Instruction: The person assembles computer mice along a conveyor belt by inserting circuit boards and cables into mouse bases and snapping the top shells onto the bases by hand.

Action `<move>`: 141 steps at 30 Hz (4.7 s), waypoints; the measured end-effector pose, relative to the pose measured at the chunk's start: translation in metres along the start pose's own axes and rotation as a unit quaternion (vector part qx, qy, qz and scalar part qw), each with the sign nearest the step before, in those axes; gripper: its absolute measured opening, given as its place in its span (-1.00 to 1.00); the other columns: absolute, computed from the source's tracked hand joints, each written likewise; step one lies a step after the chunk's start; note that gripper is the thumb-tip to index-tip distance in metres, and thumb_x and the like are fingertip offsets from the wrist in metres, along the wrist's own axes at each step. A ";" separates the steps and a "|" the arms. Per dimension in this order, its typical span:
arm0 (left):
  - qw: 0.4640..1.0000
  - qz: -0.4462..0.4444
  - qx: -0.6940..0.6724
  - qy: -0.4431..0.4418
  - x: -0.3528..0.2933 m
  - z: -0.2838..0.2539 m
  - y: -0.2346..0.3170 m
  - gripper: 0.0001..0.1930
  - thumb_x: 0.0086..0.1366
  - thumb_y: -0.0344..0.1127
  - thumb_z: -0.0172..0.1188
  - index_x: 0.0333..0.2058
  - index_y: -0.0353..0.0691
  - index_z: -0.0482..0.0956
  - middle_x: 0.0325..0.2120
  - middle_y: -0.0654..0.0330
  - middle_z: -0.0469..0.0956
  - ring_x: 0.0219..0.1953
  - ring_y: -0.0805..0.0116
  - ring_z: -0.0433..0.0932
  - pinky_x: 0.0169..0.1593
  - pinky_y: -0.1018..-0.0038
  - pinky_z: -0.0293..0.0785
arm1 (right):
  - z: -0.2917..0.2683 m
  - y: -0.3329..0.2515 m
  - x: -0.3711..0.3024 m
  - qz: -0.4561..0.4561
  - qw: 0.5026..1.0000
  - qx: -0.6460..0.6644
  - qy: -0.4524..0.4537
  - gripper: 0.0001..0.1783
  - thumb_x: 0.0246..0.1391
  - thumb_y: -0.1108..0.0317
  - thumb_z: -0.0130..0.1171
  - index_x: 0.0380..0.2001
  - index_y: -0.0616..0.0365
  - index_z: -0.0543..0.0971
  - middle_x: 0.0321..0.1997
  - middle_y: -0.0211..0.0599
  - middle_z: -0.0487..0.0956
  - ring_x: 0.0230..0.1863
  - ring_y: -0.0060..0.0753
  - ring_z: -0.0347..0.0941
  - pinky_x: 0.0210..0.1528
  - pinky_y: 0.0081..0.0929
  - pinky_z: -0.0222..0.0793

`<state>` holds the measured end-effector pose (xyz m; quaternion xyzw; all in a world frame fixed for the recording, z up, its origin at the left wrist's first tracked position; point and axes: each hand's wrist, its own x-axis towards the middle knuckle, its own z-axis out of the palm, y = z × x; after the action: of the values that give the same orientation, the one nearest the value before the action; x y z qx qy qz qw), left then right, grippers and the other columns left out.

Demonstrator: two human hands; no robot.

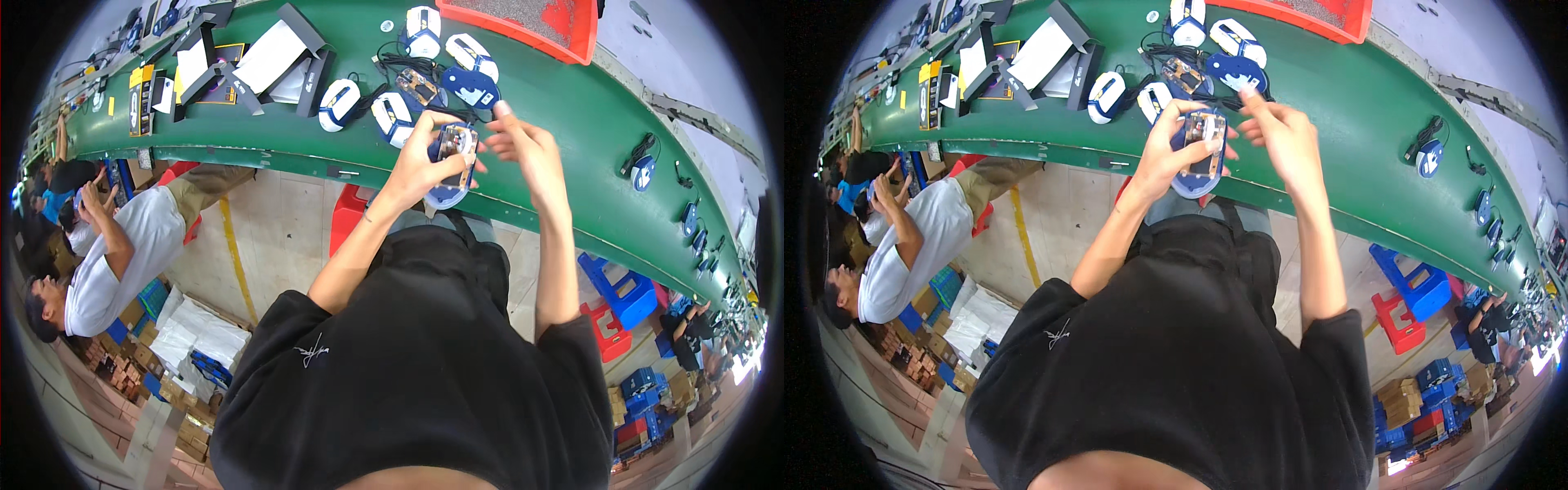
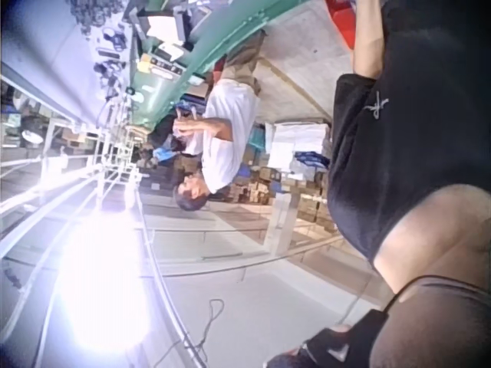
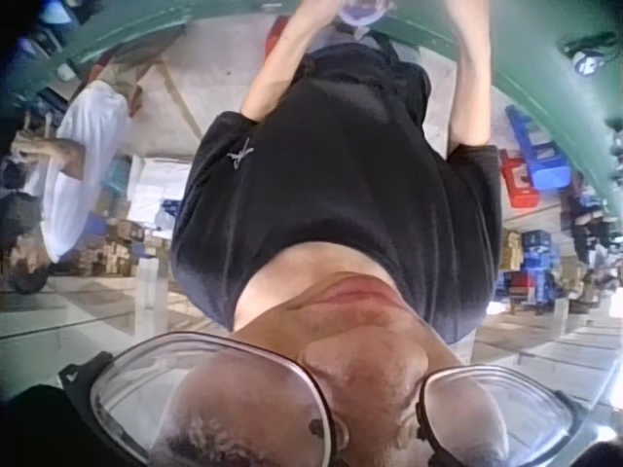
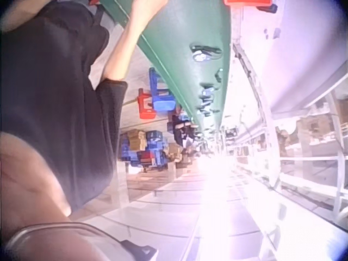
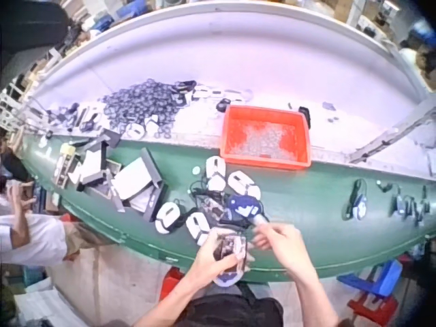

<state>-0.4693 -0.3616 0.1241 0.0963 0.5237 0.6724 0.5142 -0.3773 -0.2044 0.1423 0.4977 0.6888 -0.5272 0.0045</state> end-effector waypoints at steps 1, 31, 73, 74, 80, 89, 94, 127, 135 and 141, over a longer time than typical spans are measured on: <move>0.999 -0.009 -0.024 -0.027 -0.004 -0.005 0.002 -0.71 0.33 -0.35 0.08 -0.05 -0.29 0.24 -0.23 -0.08 0.55 -0.29 0.19 0.63 -0.32 0.32 0.66 | 0.003 0.007 0.006 0.047 0.984 0.127 -0.119 -0.68 0.15 0.18 0.22 -0.22 0.24 0.65 -0.33 -0.30 0.64 -0.32 -0.58 0.53 -0.23 -0.62 0.42; 0.999 -0.030 -0.027 -0.019 -0.048 -0.025 0.012 -0.80 0.45 -0.24 -0.08 -0.24 -0.28 0.26 -0.39 0.02 0.57 -0.47 0.35 0.61 -0.47 0.46 0.54 | 0.033 -0.019 -0.026 -0.029 0.950 0.201 -0.237 -0.75 -0.10 0.52 0.39 -0.32 0.28 0.56 -0.37 -0.26 0.67 -0.34 -0.59 0.56 -0.23 -0.61 0.46; 0.995 0.008 -0.085 -0.058 -0.073 -0.064 0.056 -0.77 0.47 -0.23 -0.14 -0.21 -0.33 0.27 -0.31 -0.05 0.57 -0.38 0.26 0.64 -0.30 0.42 0.59 | 0.046 -0.084 -0.032 -0.090 0.936 0.108 -0.323 -0.71 -0.09 0.58 0.31 -0.20 0.27 0.66 -0.33 -0.19 0.68 -0.28 -0.53 0.61 -0.17 -0.58 0.51; 0.995 0.017 -0.083 -0.053 -0.074 -0.066 0.057 -0.77 0.46 -0.22 -0.09 -0.21 -0.32 0.27 -0.32 -0.04 0.58 -0.38 0.27 0.64 -0.30 0.43 0.58 | 0.048 -0.086 -0.030 -0.095 0.932 0.088 -0.340 -0.73 -0.08 0.57 0.32 -0.22 0.28 0.66 -0.32 -0.20 0.68 -0.28 -0.52 0.61 -0.17 -0.58 0.51; 0.992 0.060 0.109 0.023 -0.069 -0.075 0.045 -0.60 0.25 -0.19 0.30 -0.30 -0.29 0.24 -0.49 0.10 0.60 -0.39 0.40 0.64 -0.35 0.50 0.54 | 0.078 -0.076 -0.033 -0.164 0.951 0.019 -0.262 -0.80 -0.08 0.57 0.32 -0.30 0.29 0.65 -0.36 -0.26 0.69 -0.29 -0.52 0.63 -0.17 -0.57 0.52; 0.998 -0.037 -0.041 -0.014 -0.086 -0.098 0.049 -0.77 0.47 -0.23 -0.12 -0.30 -0.29 0.25 -0.39 0.04 0.57 -0.42 0.35 0.62 -0.34 0.49 0.52 | 0.088 -0.086 -0.018 -0.080 0.910 0.032 -0.406 -0.80 -0.06 0.50 0.34 -0.28 0.24 0.70 -0.36 -0.22 0.69 -0.33 -0.51 0.62 -0.18 -0.56 0.55; 1.000 0.011 -0.005 -0.022 -0.091 -0.101 0.058 -0.78 0.48 -0.25 -0.12 -0.27 -0.31 0.26 -0.42 0.05 0.57 -0.43 0.37 0.62 -0.33 0.49 0.52 | 0.088 -0.099 -0.015 -0.114 0.908 0.009 -0.403 -0.78 -0.10 0.48 0.38 -0.30 0.25 0.70 -0.38 -0.22 0.68 -0.32 -0.51 0.62 -0.18 -0.59 0.53; 0.986 -0.099 -0.133 0.026 -0.087 -0.156 0.009 -0.80 0.47 -0.23 -0.17 -0.25 -0.25 0.24 -0.34 -0.10 0.57 -0.41 0.14 0.65 -0.37 0.34 0.61 | 0.258 -0.032 0.056 -0.100 0.948 -0.302 -0.011 -0.10 -0.21 -0.18 0.36 -0.16 0.54 0.36 -0.35 0.32 0.58 -0.19 0.27 0.56 -0.07 -0.14 0.48; 0.990 -0.049 -0.133 0.014 -0.090 -0.162 0.016 -0.80 0.48 -0.21 -0.21 -0.22 -0.24 0.23 -0.25 -0.21 0.55 -0.33 0.01 0.65 -0.29 0.22 0.65 | 0.217 -0.039 0.060 -0.148 0.981 -0.119 0.036 -0.42 -0.11 0.06 0.28 -0.13 0.33 0.54 -0.49 -0.04 0.64 -0.31 -0.08 0.62 -0.11 -0.23 0.45; 0.993 -0.043 -0.090 0.061 -0.080 -0.152 0.016 -0.82 0.44 -0.27 -0.04 -0.18 -0.28 0.32 -0.30 -0.05 0.59 -0.32 0.22 0.65 -0.25 0.36 0.62 | 0.275 -0.030 0.067 -0.047 0.963 -0.261 -0.055 0.05 -0.31 -0.11 0.40 0.16 0.31 0.23 0.00 0.42 0.40 0.03 0.30 0.42 0.05 -0.10 0.42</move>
<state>-0.5435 -0.5157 0.1039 -0.0146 0.4951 0.6987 0.5162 -0.5746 -0.3586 0.0067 0.4166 0.8239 -0.3552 0.1468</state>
